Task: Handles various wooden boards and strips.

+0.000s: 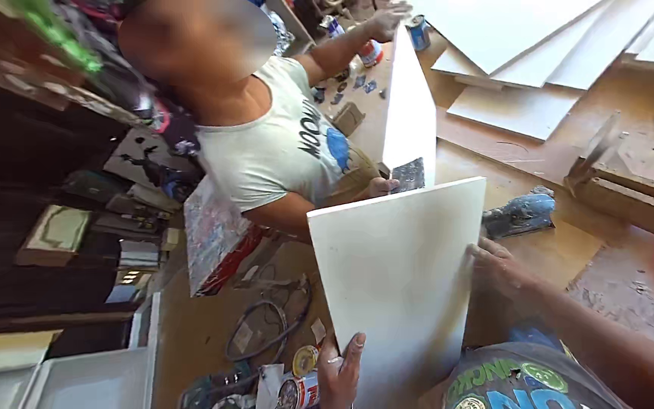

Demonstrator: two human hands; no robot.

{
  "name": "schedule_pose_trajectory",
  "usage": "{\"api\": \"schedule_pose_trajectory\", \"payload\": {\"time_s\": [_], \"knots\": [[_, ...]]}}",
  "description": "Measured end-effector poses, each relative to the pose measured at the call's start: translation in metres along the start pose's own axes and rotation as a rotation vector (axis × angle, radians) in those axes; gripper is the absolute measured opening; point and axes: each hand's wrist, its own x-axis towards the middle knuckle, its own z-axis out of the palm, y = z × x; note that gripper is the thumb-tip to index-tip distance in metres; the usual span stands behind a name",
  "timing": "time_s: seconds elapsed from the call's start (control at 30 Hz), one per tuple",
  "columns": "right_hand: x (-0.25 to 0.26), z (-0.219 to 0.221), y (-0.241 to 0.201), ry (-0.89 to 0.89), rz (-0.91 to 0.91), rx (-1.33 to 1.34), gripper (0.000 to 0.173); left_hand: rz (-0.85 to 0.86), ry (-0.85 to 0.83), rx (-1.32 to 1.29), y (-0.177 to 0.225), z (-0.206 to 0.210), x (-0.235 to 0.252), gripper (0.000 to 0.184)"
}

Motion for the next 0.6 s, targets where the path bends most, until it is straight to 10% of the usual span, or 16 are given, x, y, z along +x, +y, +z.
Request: {"api": "schedule_pose_trajectory", "payload": {"time_s": [0.6], "knots": [[-0.017,0.064,0.054,-0.121,-0.337,0.139,0.035,0.303,0.275,-0.203,-0.025,-0.026,0.002,0.034]]}}
